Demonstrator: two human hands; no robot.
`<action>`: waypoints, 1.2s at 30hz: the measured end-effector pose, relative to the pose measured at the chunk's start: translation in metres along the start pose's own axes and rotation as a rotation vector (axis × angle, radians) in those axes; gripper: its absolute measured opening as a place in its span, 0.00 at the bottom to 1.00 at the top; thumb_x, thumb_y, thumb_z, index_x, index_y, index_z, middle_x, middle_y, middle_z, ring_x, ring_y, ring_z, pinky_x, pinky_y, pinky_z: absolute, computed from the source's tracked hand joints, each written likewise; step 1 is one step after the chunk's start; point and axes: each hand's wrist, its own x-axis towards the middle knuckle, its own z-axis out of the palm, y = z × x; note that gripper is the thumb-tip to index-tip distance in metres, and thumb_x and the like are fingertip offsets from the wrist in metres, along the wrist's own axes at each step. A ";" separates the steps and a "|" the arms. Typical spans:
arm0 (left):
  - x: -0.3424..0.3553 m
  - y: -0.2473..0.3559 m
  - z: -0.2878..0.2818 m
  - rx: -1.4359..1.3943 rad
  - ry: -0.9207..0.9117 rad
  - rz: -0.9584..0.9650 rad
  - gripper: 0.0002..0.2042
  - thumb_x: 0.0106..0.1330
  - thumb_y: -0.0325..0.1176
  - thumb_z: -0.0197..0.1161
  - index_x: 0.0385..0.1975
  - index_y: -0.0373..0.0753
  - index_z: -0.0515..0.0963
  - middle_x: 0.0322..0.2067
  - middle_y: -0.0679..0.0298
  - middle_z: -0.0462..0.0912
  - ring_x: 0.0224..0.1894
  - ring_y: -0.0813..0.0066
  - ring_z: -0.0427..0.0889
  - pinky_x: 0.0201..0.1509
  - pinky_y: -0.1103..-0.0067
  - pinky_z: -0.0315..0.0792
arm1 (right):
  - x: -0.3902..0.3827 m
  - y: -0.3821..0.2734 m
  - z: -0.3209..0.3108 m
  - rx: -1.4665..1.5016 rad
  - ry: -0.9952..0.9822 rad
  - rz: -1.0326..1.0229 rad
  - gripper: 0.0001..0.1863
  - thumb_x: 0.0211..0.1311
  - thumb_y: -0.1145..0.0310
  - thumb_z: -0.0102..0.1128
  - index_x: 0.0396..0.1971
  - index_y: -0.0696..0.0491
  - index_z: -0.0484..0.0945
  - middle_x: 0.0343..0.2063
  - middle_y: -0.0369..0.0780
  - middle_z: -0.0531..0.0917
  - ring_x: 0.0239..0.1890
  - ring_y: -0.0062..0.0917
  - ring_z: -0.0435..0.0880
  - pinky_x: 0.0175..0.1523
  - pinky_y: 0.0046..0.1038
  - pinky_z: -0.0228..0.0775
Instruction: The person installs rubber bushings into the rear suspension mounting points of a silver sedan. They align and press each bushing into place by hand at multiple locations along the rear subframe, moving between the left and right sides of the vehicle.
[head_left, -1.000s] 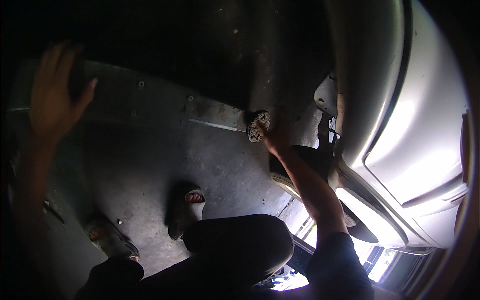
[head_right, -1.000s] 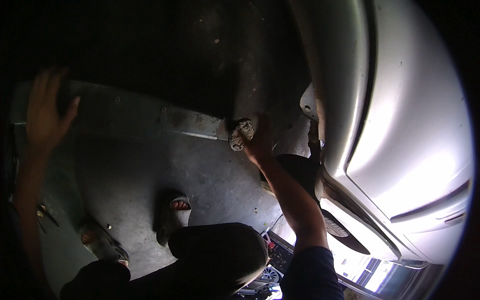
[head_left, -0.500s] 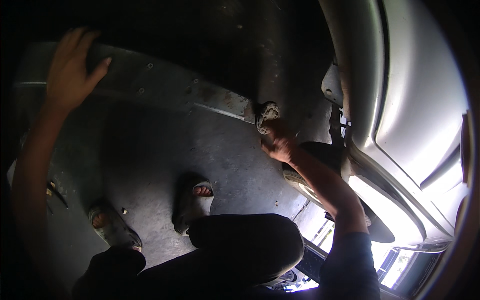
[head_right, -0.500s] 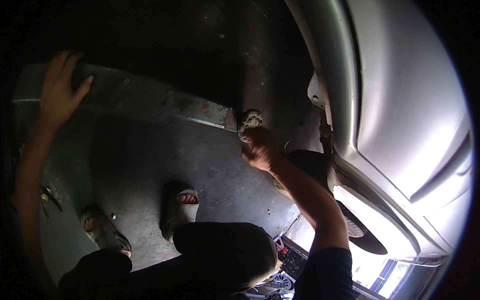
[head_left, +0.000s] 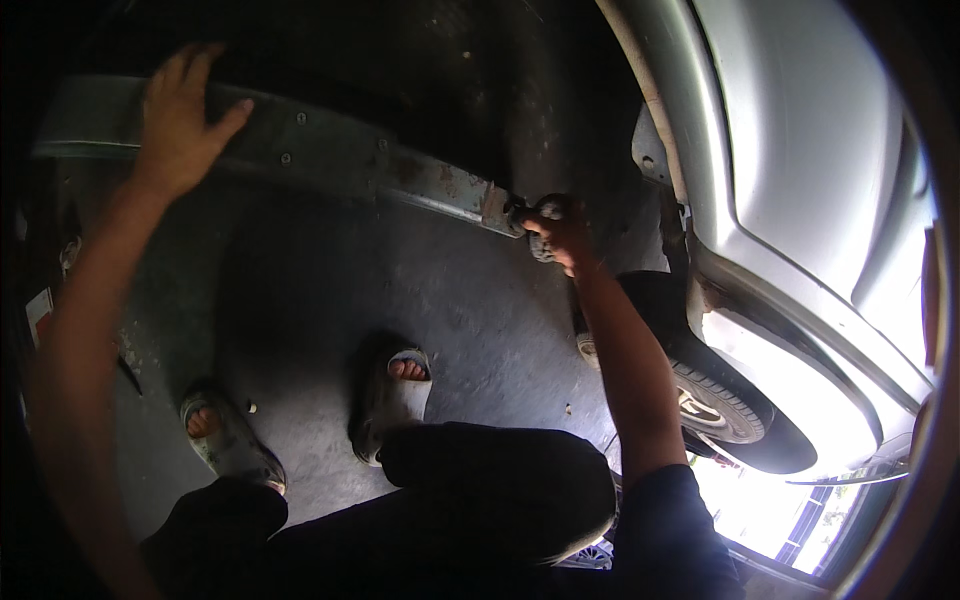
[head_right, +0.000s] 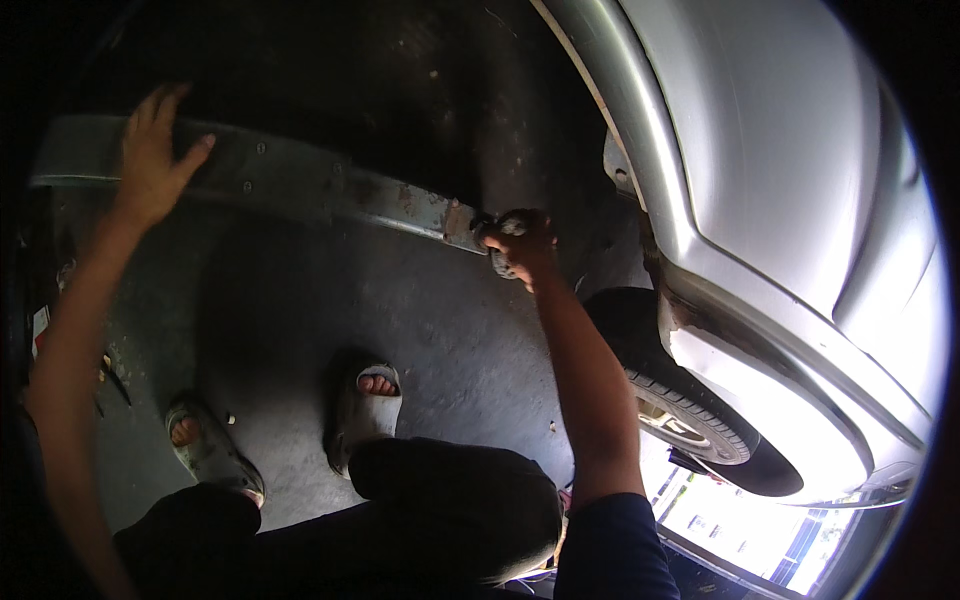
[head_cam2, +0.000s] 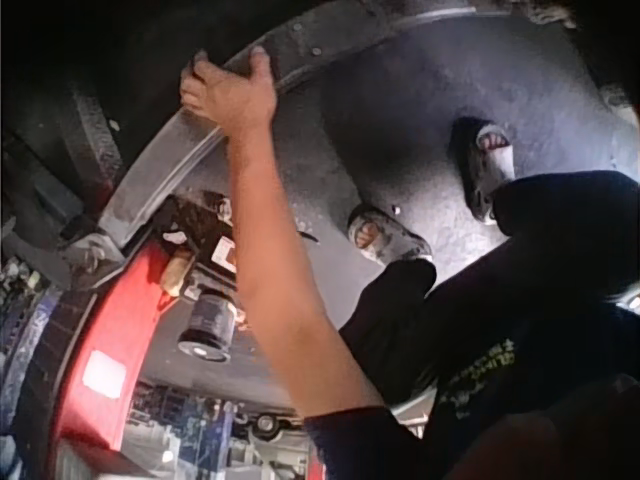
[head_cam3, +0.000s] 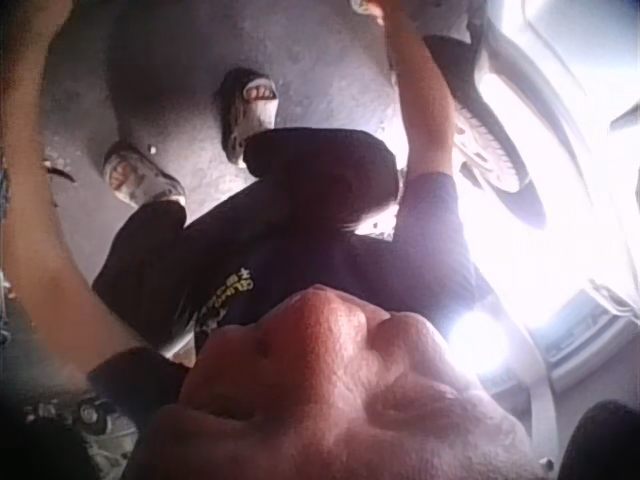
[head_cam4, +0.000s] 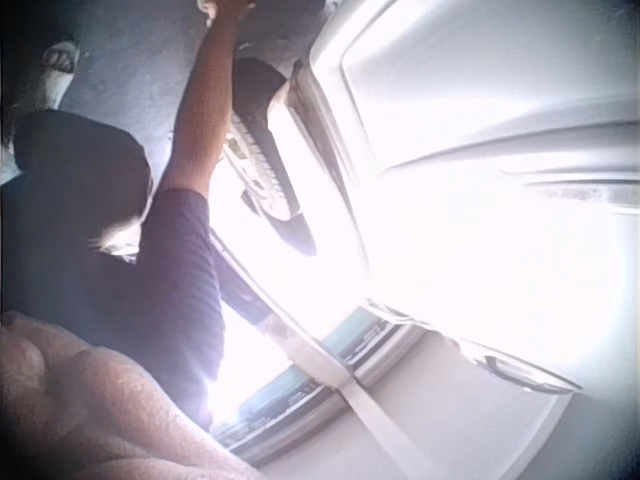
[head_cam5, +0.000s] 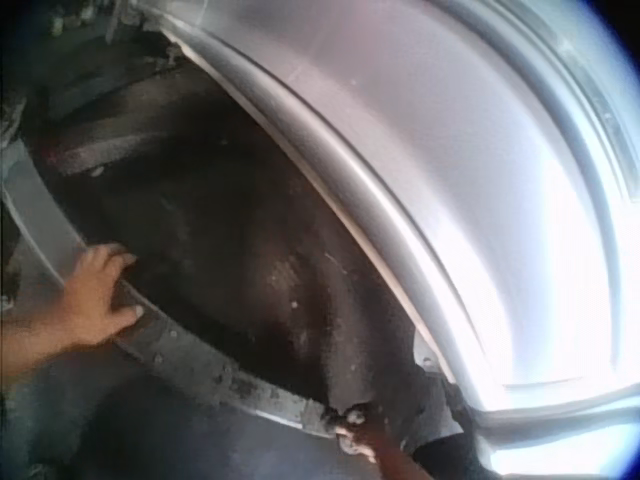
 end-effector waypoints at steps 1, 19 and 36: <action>-0.004 0.017 -0.001 -0.044 -0.002 0.011 0.34 0.72 0.47 0.70 0.74 0.41 0.70 0.74 0.51 0.68 0.77 0.45 0.65 0.82 0.55 0.61 | -0.010 0.003 -0.012 0.014 -0.008 0.004 0.50 0.50 0.53 0.83 0.72 0.48 0.68 0.64 0.50 0.77 0.60 0.46 0.82 0.62 0.50 0.80; -0.041 0.223 -0.039 -1.305 -0.922 -0.122 0.20 0.68 0.32 0.72 0.58 0.34 0.81 0.45 0.58 0.89 0.49 0.73 0.87 0.56 0.73 0.82 | -0.183 -0.096 -0.020 1.288 -0.650 -0.011 0.51 0.58 0.44 0.72 0.76 0.54 0.61 0.60 0.51 0.77 0.56 0.41 0.84 0.54 0.46 0.87; -0.068 0.220 -0.064 -1.392 -1.049 -0.402 0.40 0.77 0.73 0.49 0.55 0.35 0.83 0.36 0.56 0.88 0.30 0.69 0.85 0.34 0.78 0.76 | -0.192 -0.102 -0.014 1.069 -0.480 -0.200 0.55 0.55 0.47 0.73 0.79 0.53 0.59 0.63 0.48 0.74 0.62 0.39 0.78 0.63 0.42 0.77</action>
